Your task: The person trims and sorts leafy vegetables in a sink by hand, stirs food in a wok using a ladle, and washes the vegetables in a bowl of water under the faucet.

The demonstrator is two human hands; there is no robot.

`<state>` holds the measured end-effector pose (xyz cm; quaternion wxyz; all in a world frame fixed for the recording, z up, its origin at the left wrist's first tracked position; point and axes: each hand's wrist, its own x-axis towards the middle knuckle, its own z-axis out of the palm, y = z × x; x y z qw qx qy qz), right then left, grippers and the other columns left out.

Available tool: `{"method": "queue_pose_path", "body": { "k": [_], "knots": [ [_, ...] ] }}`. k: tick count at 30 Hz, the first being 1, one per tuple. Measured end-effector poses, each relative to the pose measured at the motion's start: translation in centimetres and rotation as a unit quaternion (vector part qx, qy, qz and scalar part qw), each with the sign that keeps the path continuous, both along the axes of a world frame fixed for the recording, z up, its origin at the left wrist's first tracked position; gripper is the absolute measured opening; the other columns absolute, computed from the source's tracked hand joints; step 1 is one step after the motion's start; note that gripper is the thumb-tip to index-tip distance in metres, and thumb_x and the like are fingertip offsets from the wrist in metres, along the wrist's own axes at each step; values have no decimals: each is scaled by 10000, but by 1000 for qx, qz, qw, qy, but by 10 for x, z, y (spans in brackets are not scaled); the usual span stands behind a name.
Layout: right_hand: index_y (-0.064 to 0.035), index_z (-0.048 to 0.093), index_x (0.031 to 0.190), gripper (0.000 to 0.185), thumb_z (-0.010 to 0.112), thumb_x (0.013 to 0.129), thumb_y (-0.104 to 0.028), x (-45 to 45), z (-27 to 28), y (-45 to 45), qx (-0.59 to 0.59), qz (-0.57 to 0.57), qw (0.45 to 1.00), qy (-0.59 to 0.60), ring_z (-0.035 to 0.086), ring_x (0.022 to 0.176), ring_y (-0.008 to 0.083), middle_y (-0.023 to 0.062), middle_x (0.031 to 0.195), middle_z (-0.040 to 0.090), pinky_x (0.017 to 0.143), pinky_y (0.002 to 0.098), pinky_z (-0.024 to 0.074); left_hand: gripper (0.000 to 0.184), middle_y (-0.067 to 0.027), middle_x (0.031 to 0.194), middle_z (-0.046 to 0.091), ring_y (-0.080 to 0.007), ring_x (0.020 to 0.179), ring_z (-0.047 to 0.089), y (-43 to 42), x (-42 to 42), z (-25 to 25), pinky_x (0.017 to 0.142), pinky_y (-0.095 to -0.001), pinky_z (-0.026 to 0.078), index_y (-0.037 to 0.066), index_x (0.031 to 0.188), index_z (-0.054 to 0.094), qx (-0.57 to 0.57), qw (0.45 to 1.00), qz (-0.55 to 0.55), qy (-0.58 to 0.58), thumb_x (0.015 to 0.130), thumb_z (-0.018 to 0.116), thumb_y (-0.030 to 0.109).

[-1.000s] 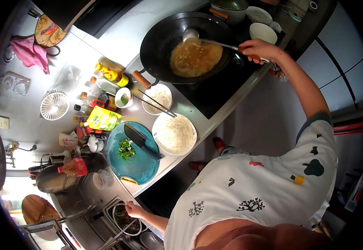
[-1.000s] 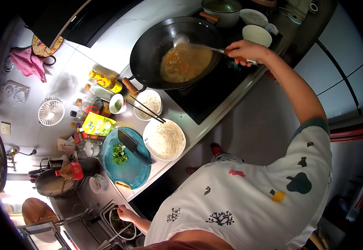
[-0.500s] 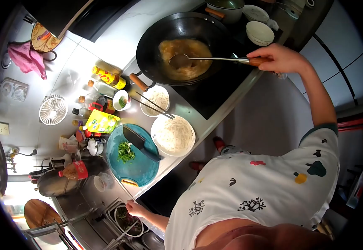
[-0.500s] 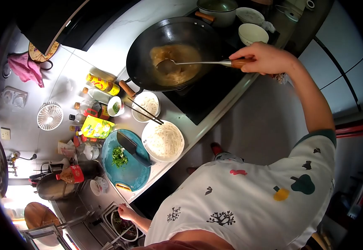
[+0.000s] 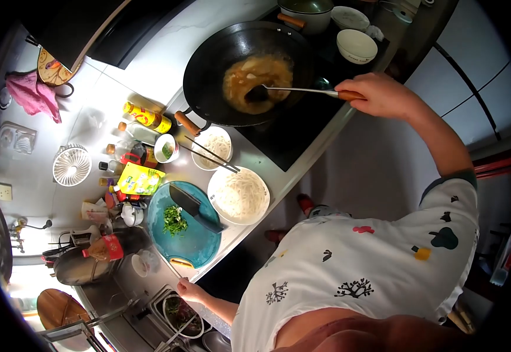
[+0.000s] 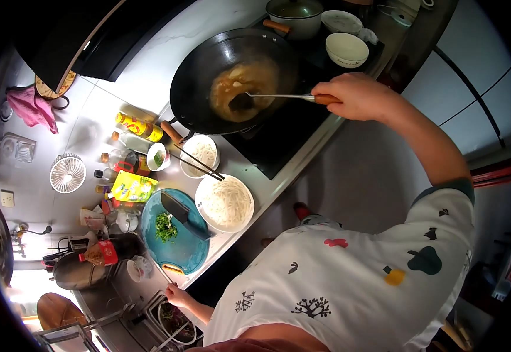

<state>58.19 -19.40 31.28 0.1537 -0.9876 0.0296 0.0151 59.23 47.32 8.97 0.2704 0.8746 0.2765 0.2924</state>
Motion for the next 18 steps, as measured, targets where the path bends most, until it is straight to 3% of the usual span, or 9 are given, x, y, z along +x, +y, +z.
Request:
{"method": "queue_pose_path", "body": {
  "k": [6,9,10,12,13,16,18],
  "knots": [
    [-92,529,1154,349,556,811,-147,24,-39,-12,95,-48,993,-42,597,862,287,127,959,619,754,361,471,291,-112,654,624,-234,604,578,-5,-16,15,605,-357,458,-17,705,623,-14,1000,23,3,839,522,221],
    [-94,507,1191,359,546,835,-111,34,-44,-21,182,-105,976,-54,583,866,192,82,969,612,772,301,455,288,-105,651,623,-231,601,574,4,-27,13,603,-358,454,-9,701,622,1,999,35,8,844,525,220],
    [-96,486,1213,361,537,858,-131,40,-60,-36,193,-75,972,-114,564,764,132,50,886,603,676,270,456,286,-103,651,622,-230,600,572,7,-30,10,603,-358,453,-7,699,622,6,999,37,9,845,526,220],
    [-93,464,1233,363,514,878,-150,48,-51,-40,244,-125,960,-64,534,661,98,38,828,579,581,243,434,274,-100,647,618,-229,601,568,6,-35,12,602,-358,451,-3,698,622,-4,999,43,10,842,532,213],
    [-74,448,1245,369,496,892,-171,51,-50,-44,281,-148,948,-35,477,532,63,29,750,551,468,216,382,273,-100,646,617,-229,601,567,8,-37,9,602,-359,451,-4,698,622,-11,999,47,8,842,533,211],
    [-51,449,1242,372,491,894,-177,62,-51,-50,334,-184,924,26,453,466,59,26,700,541,415,214,362,275,-100,643,615,-229,600,564,11,-43,7,601,-359,450,-7,696,619,-6,999,47,9,843,533,210],
    [-47,450,1243,381,499,889,-177,67,-57,-50,340,-148,928,36,443,449,55,26,692,540,400,211,349,277,-100,642,615,-230,600,564,10,-45,6,601,-360,450,-9,695,619,-4,999,46,14,842,531,209]
  ]
}}
